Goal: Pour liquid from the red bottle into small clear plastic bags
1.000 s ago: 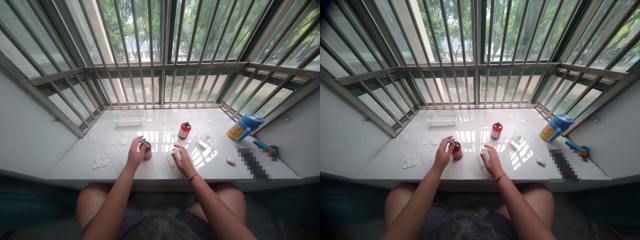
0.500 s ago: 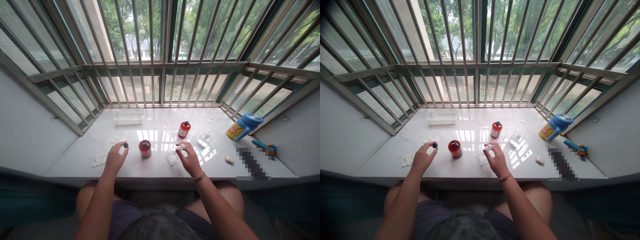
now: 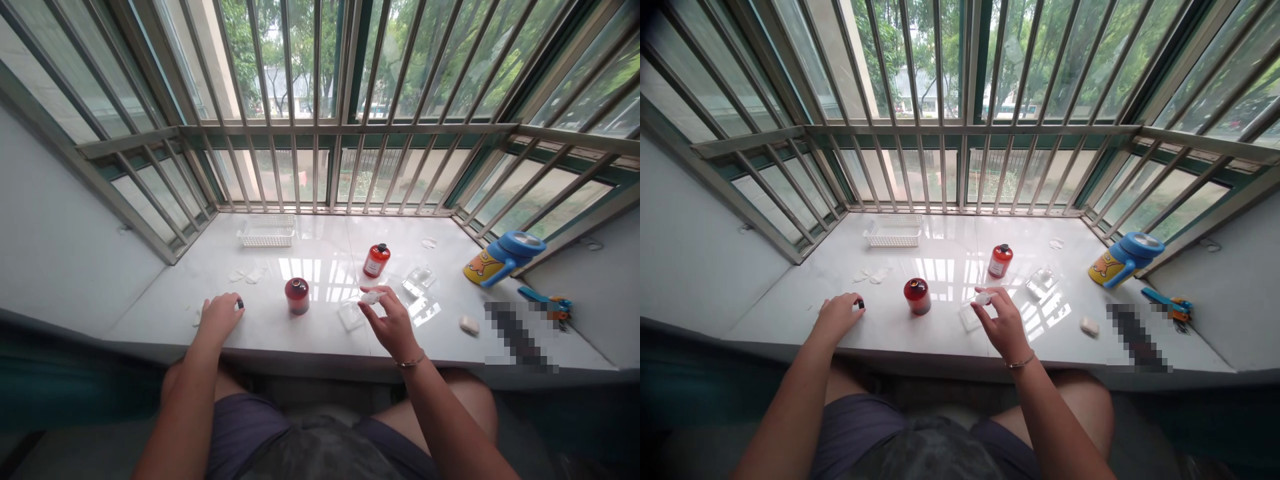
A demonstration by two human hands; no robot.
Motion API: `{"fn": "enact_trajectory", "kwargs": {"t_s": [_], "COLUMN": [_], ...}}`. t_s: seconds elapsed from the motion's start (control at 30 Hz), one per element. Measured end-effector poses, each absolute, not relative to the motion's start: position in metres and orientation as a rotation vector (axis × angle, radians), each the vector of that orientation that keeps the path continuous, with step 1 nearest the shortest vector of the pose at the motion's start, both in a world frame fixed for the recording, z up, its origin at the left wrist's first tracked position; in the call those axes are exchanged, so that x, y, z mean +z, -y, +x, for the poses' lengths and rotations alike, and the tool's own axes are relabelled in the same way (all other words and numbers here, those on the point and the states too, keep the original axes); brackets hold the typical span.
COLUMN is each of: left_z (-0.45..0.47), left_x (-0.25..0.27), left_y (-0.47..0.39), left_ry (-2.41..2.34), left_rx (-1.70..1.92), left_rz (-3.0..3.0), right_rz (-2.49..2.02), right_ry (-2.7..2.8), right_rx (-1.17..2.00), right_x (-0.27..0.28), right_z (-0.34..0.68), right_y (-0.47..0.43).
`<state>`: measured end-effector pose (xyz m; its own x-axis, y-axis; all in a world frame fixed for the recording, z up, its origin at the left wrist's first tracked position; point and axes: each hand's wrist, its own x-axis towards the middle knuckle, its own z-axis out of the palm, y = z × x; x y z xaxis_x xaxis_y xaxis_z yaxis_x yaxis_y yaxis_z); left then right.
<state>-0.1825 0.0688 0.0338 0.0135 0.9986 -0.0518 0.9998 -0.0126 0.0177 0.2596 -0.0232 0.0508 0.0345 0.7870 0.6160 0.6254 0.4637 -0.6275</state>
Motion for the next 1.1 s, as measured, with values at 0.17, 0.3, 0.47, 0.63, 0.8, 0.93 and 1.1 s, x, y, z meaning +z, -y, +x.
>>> {"fn": "enact_trajectory", "kwargs": {"t_s": [0.17, 0.3, 0.47, 0.63, 0.8, 0.93, 1.1], "left_z": [-0.183, -0.184, -0.184, -0.181, -0.178, -0.175, -0.172], "left_x": [0.032, 0.03, 0.03, 0.032, 0.034, 0.035, 0.035], "left_y": [-0.075, -0.079, -0.08, -0.081, -0.082, -0.081, -0.077], "left_ry": [-2.137, -2.134, -2.135, -2.126, -2.106, -2.081, -2.089], "left_rx": [-0.095, -0.162, -0.243, -0.285, -0.281, -0.259, -0.213], "left_rz": [2.225, 2.223, 2.222, 2.221, 2.223, 2.235, 2.248], "right_rz": [-1.239, -1.286, -1.31, -1.314, -1.33, -1.314, -1.359], "right_ry": [1.616, 1.564, 1.566, 1.589, 1.581, 1.631, 1.588], "right_rx": [0.2, 0.222, 0.229, 0.23, 0.267, 0.24, 0.297], "right_x": [0.058, 0.052, 0.045, 0.038, 0.031, 0.031, 0.031], "right_z": [0.26, 0.263, 0.267, 0.267, 0.263, 0.259, 0.258], "right_y": [0.025, 0.023, 0.022, 0.019, 0.016, 0.016, 0.016]}}
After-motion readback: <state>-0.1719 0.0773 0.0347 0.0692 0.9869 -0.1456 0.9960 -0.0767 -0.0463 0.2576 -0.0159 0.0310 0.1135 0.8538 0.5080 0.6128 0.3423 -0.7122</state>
